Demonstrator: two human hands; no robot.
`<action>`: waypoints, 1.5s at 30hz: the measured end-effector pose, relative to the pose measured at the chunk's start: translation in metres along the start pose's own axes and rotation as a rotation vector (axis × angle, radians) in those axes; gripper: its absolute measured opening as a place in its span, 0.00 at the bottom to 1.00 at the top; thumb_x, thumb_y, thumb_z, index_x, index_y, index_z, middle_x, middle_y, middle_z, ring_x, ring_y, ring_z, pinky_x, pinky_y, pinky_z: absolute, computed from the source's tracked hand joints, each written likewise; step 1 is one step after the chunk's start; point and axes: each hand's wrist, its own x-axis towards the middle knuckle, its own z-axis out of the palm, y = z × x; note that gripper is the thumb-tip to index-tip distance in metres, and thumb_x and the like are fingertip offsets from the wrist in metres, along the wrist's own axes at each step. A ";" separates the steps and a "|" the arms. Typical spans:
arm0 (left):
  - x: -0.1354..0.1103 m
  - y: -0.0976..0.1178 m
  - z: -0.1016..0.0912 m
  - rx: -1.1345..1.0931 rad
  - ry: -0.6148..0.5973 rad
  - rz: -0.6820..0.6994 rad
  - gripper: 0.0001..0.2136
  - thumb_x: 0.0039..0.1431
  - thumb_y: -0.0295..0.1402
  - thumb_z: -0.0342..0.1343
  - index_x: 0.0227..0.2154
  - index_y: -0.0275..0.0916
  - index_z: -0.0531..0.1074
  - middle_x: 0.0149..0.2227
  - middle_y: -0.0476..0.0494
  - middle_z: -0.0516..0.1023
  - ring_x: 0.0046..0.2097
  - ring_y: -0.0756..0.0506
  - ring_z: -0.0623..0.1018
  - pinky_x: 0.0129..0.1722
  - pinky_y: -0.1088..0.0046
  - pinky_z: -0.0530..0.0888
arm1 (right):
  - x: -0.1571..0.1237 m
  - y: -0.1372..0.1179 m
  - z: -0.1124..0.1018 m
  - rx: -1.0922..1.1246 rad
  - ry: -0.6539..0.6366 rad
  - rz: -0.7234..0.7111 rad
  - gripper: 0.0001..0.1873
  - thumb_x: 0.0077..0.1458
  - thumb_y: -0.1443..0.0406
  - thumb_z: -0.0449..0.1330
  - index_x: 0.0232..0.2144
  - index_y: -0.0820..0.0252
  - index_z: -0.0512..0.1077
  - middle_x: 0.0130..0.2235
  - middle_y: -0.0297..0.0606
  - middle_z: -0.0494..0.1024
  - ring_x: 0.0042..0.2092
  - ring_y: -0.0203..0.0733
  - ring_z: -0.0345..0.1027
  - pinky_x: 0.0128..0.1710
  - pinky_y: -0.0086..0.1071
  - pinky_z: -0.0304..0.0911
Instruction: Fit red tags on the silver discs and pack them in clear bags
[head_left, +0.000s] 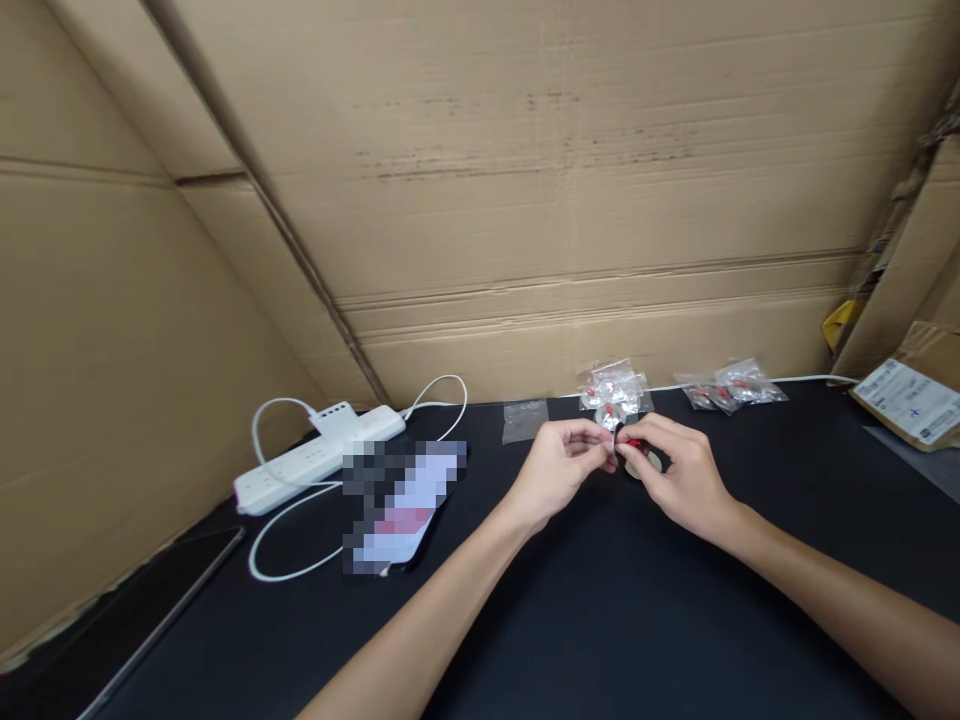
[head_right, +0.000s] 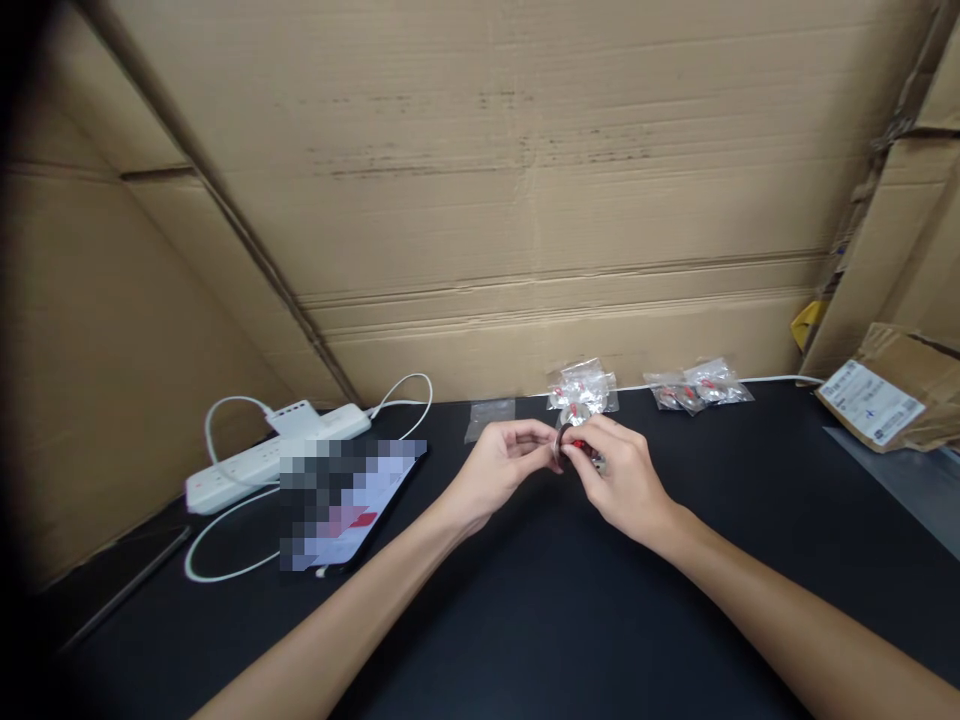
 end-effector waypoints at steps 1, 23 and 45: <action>0.000 -0.001 0.001 -0.015 0.002 -0.005 0.02 0.50 0.25 0.62 0.28 0.34 0.75 0.27 0.47 0.76 0.30 0.49 0.76 0.37 0.68 0.74 | 0.000 0.000 0.000 0.003 0.001 -0.001 0.08 0.60 0.69 0.55 0.34 0.58 0.74 0.32 0.36 0.75 0.32 0.38 0.68 0.34 0.32 0.65; 0.001 -0.003 -0.002 -0.085 -0.008 -0.125 0.01 0.52 0.26 0.57 0.27 0.34 0.72 0.26 0.48 0.74 0.28 0.52 0.74 0.34 0.74 0.71 | -0.001 0.010 0.000 -0.032 -0.054 -0.064 0.26 0.50 0.66 0.65 0.52 0.57 0.69 0.47 0.42 0.76 0.47 0.45 0.71 0.49 0.39 0.67; 0.008 -0.006 -0.017 -0.006 0.016 -0.194 0.04 0.53 0.30 0.58 0.29 0.36 0.69 0.26 0.48 0.71 0.27 0.50 0.74 0.25 0.74 0.72 | 0.000 0.009 0.000 -0.029 -0.034 -0.071 0.24 0.50 0.67 0.64 0.51 0.56 0.69 0.40 0.38 0.75 0.38 0.41 0.71 0.41 0.37 0.70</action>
